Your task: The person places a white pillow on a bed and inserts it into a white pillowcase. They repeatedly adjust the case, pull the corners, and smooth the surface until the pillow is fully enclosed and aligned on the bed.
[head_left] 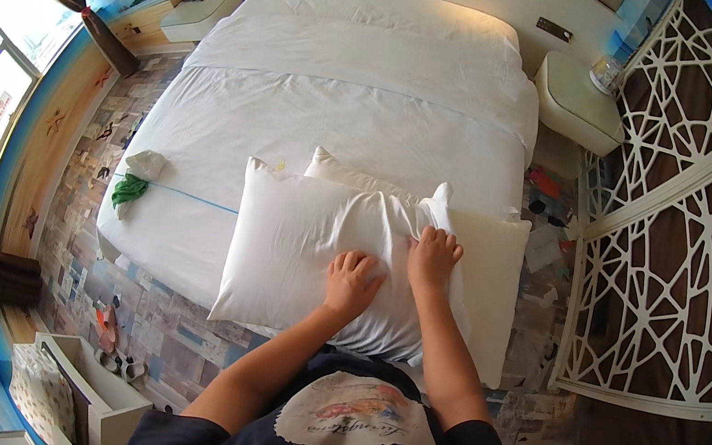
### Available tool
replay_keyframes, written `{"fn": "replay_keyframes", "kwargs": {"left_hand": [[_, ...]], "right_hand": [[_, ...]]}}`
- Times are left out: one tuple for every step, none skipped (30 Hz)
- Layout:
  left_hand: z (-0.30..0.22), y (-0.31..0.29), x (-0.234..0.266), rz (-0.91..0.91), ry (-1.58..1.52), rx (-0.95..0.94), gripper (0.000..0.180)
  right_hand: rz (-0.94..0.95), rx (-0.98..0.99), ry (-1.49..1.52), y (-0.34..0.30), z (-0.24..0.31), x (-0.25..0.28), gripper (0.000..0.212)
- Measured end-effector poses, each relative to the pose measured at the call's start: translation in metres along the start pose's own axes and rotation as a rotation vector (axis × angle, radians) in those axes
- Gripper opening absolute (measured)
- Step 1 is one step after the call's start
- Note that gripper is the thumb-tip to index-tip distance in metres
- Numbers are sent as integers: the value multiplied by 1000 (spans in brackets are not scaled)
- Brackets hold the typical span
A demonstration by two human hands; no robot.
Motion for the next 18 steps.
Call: {"fn": "replay_keyframes", "kwargs": {"left_hand": [[1, -1, -1, 15, -3, -10, 37], [2, -2, -3, 32, -7, -20, 39], [5, -4, -3, 45, -8, -25, 40], [4, -4, 5, -1, 42, -36, 45], [-3, -1, 15, -44, 90, -50, 50], [-8, 2, 24, -87, 138, -62, 55], [-7, 5, 25, -79, 141, -27, 60], [-4, 9, 26, -71, 144, 7, 65], [-2, 12, 27, -63, 150, 37, 69], [1, 12, 21, -3, 131, 35, 75], [3, 11, 16, 22, 165, 58, 75], [4, 10, 11, 49, 197, 78, 75], [5, 9, 6, 76, 229, 98, 75], [9, 7, 0, 102, 244, 128, 76], [14, 4, -5, 127, 261, 157, 76], [19, 2, -10, 152, 278, 187, 77], [22, 0, -13, 160, 281, 181, 78], [25, -2, -13, 168, 286, 178, 79]], "right_hand": [[54, 21, -6, -1, -4, -11, 24], [6, 96, 0, -3, -3, -11, 14], [-22, 93, 1, -4, -13, -4, 14], [-51, 92, 6, -4, -24, 9, 13], [-80, 88, 9, -5, -34, 25, 13], [-102, 66, 18, -7, -41, 43, 12], [-121, 35, 16, -15, -51, 58, 11], [-152, -8, 7, -22, -64, 58, 13], [-132, -31, 21, -25, -67, 57, 13], [-112, -53, 36, -28, -69, 56, 13], [-93, -76, 51, -31, -71, 55, 13], [-96, -22, 66, -30, -64, 56, 14], [-42, -3, 126, -29, -61, 51, 16], [7, 12, 164, -27, -58, 48, 18], [53, 27, 202, -24, -55, 43, 19], [-15, 9, 197, -21, -56, 49, 21], [-82, -8, 191, -18, -57, 53, 23], [-148, -23, 188, -15, -58, 56, 25]]}}
Point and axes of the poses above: each hand's wrist, its own y-axis towards the middle knuckle, its own x-axis out of the back of the hand, z = x × y, the point moved 10 cm from there along y, towards the middle knuckle, and after that the axes turned 10 degrees about x, right-handed, at the moved point
